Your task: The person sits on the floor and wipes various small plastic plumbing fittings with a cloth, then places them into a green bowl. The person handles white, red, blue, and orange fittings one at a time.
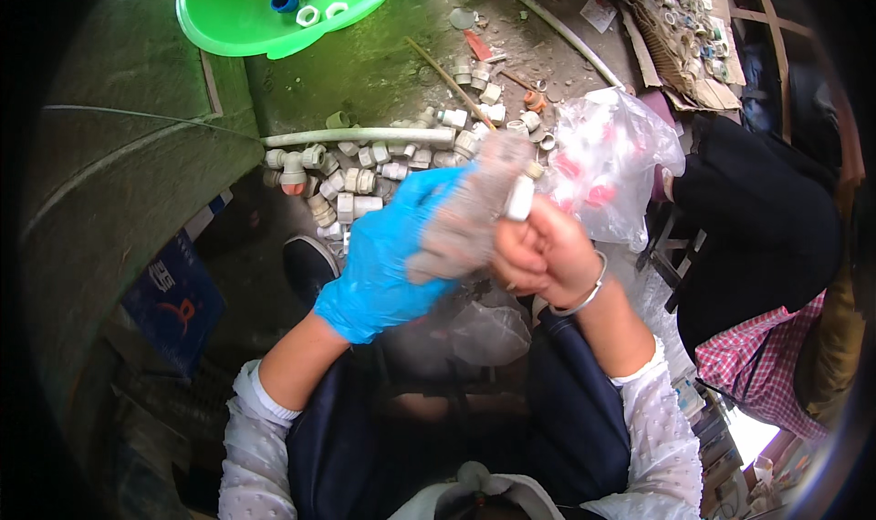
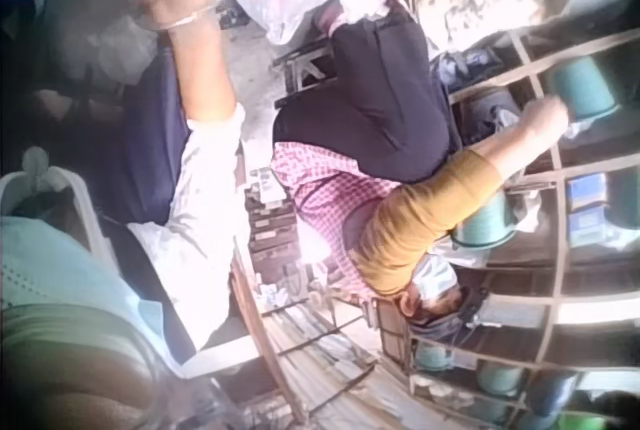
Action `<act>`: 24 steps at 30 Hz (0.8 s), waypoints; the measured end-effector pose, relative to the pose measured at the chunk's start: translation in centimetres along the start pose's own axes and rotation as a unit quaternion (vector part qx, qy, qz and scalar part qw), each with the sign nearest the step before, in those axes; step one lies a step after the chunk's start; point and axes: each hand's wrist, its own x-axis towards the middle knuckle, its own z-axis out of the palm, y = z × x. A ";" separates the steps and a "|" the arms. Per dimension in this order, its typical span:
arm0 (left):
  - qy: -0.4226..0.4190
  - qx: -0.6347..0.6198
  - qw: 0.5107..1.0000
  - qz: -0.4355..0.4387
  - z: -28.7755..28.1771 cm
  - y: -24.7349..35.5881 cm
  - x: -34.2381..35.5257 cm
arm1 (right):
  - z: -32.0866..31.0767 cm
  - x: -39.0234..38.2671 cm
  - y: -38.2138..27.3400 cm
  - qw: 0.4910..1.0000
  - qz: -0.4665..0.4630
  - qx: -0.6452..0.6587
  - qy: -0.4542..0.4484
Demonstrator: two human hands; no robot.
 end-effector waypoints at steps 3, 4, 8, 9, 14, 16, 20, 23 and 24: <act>-0.044 0.099 0.992 0.069 -0.4 2.7 1.3 | -1.2 1.2 3.5 0.881 -0.254 -0.387 0.096; -0.050 0.093 0.993 0.059 -0.4 2.5 1.1 | -1.6 1.8 4.4 0.739 -0.351 -0.558 0.139; -0.029 0.106 0.988 0.110 0.0 0.1 -0.6 | -1.2 1.4 3.3 0.540 -0.262 -0.786 0.152; -0.038 0.137 0.980 0.136 -0.1 -0.2 -0.8 | -0.3 1.2 3.0 0.533 -0.237 -0.793 0.173; 0.006 -0.442 0.859 -0.260 0.5 -1.8 -0.2 | 0.8 1.3 2.3 0.621 -0.309 -0.701 0.168; 0.015 -0.609 0.722 -0.327 0.3 -2.1 -0.5 | 1.3 1.3 2.1 0.714 -0.303 -0.612 0.157; 0.026 -0.526 0.780 -0.339 0.2 -3.7 -1.2 | 4.4 4.2 -0.4 0.835 -0.213 -0.491 0.129; 0.080 -0.525 0.793 -0.297 0.4 -3.7 -1.5 | 9.7 7.9 -3.9 0.831 -0.286 -0.469 0.085; 0.037 -0.491 0.821 -0.290 0.3 -4.0 -1.1 | 9.6 9.2 -5.5 0.800 -0.298 -0.516 0.072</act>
